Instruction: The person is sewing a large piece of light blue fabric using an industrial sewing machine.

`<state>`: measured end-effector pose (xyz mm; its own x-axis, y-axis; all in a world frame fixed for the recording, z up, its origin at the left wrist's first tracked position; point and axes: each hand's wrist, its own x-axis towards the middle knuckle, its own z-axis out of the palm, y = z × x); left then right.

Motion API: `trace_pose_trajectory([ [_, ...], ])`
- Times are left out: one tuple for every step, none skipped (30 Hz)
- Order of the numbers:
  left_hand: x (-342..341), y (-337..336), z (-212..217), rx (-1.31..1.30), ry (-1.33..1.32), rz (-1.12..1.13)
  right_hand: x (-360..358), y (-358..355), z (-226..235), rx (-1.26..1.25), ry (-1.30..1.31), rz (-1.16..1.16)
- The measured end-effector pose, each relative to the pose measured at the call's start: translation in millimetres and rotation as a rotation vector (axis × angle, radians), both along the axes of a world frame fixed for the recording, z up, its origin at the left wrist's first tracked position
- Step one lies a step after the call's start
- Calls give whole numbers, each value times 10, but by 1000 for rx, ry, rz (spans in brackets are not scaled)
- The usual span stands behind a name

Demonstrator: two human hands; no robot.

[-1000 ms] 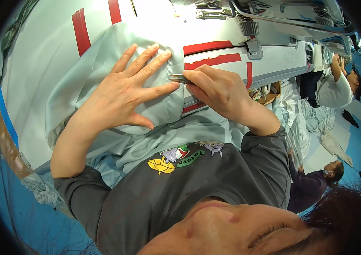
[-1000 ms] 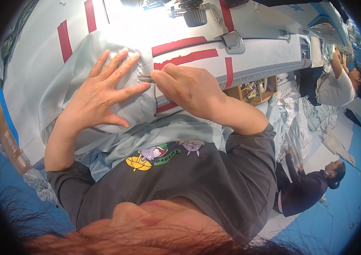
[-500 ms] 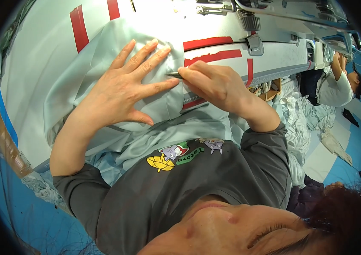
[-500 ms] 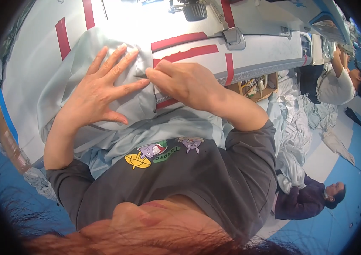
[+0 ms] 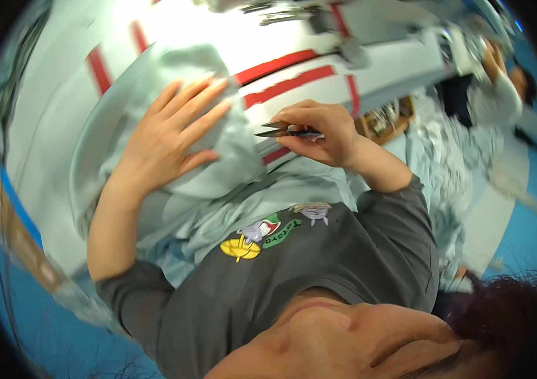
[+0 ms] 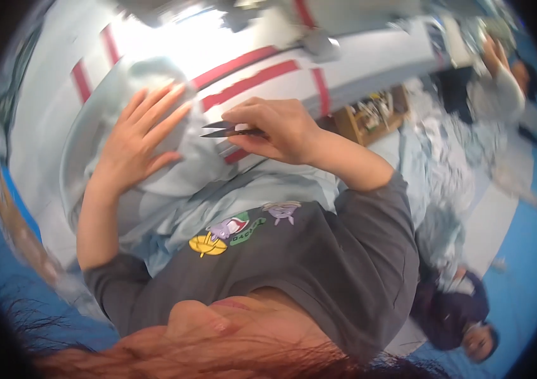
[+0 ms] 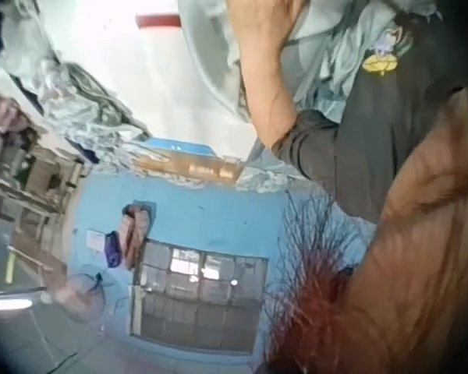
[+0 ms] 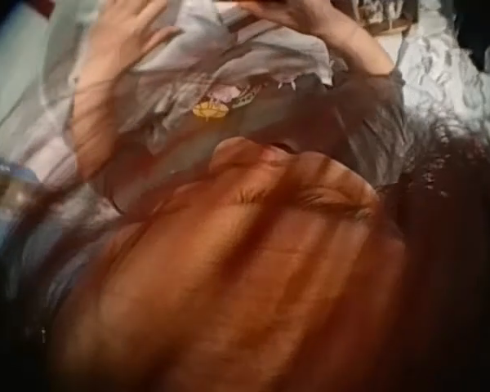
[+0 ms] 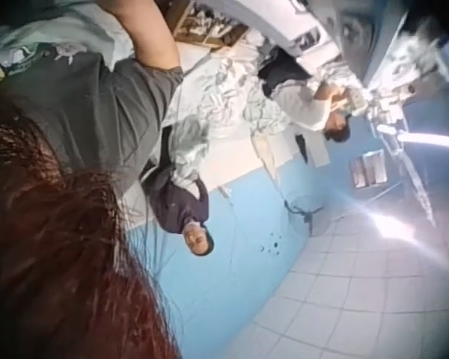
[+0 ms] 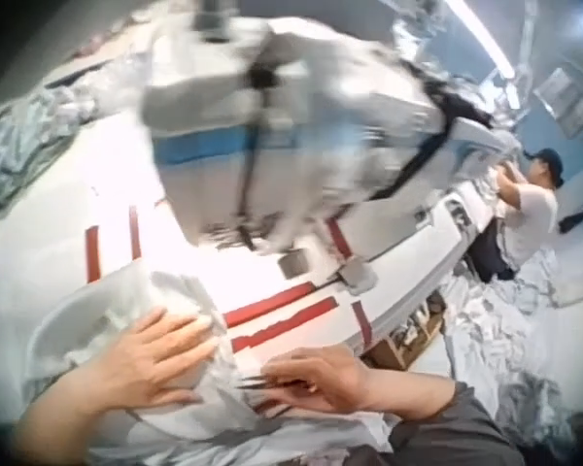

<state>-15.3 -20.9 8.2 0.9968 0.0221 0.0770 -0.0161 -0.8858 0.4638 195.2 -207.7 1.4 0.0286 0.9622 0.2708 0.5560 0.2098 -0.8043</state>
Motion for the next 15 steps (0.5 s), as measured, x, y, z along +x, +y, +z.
trace_pose_trajectory([
  [38, -32, 3, 28, 12, -12, 135, -133, 3, -3, 29, -68],
  [76, -73, 3, 67, 18, -7, 271, -283, 2, 70, 81, -139],
  [111, -107, 9, 77, 7, -20, 382, -414, -57, 242, 270, -230],
  [138, -151, 11, 92, 15, -11, 541, -561, -111, 295, 518, -415],
  [158, -189, 13, 97, 13, -8, 760, -722, -186, 333, 555, -688],
  [170, -228, 9, 107, 27, -1, 1023, -883, -277, 365, 414, -858],
  [172, -264, 1, 93, 13, -18, 1301, -1040, -405, 343, 282, -945],
  [169, -292, -14, 107, 17, -49, 1574, -1189, -551, 399, 130, -1057],
  [166, -317, -32, 132, -2, -41, 1810, -1364, -710, 402, -6, -1148],
  [158, -327, -50, 163, 7, -15, 1985, -1565, -863, 393, -59, -1290],
  [152, -336, -71, 205, -48, -44, 2093, -1748, -1029, 340, -87, -1442],
  [139, -333, -92, 218, -54, -68, 2140, -1895, -1192, 236, -21, -1615],
  [143, -325, -101, 227, -74, -76, 2104, -2017, -1349, 40, -175, -1535],
  [128, -316, -118, 245, -127, -110, 2045, -2101, -1482, -251, -223, -1549],
  [136, -302, -115, 236, -75, -64, 1987, -2131, -1604, -348, -149, -1471],
])
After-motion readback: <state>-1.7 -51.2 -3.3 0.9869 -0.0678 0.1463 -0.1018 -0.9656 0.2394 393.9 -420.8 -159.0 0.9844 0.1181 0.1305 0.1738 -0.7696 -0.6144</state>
